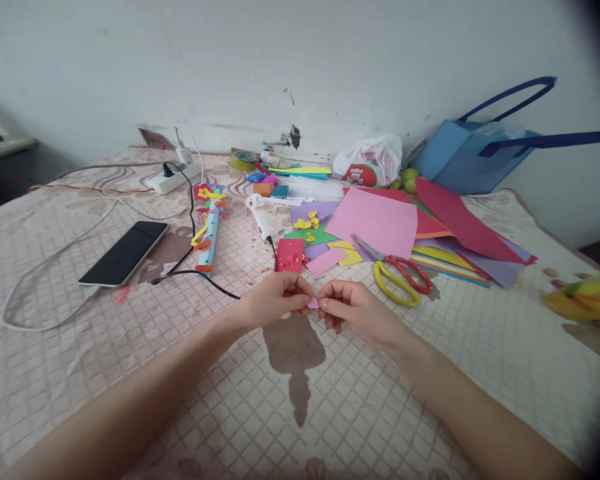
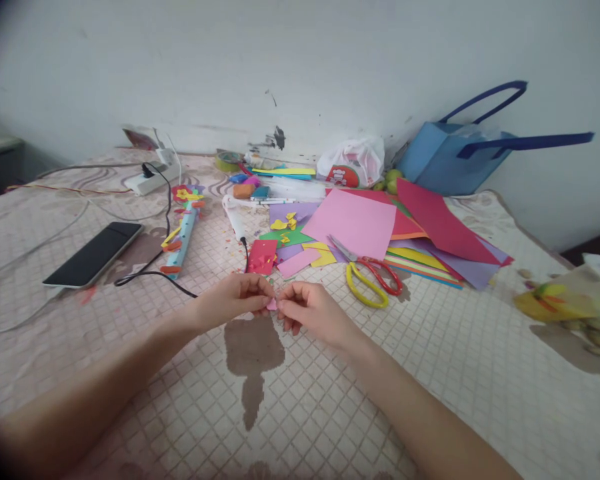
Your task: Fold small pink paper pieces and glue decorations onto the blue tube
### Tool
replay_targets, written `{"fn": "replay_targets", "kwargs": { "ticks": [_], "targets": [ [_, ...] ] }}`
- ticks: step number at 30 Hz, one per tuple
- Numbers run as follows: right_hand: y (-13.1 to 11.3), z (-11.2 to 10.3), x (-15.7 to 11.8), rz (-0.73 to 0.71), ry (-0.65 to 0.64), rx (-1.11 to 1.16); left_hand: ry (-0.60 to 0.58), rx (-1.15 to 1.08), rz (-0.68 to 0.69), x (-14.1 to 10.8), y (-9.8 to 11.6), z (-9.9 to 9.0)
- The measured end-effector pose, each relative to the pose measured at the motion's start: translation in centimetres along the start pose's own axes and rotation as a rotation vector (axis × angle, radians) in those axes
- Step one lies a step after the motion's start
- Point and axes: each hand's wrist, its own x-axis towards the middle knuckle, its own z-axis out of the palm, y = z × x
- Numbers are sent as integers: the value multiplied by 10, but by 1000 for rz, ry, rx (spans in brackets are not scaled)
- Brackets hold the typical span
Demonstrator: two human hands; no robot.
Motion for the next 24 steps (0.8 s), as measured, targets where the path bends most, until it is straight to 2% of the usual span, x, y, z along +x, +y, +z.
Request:
{"fn": "replay_targets", "kwargs": {
  "ticks": [4,10,13,17,24],
  "targets": [
    [2,-2,1,60,-31,97,4,-150,-55,1,1,0],
    [-2,-1,0,118,-77,206,-83,-285,-96,-3,9,-1],
    [-2,-1,0,115,-72,211,-76,-328,-139,-3,10,-1],
    [1,0,0,88,-40,192,-62,-290,-132,-2,8,1],
    [6,-1,2,66,-79,109,7,-169,-117,-1,1,4]
  ]
}}
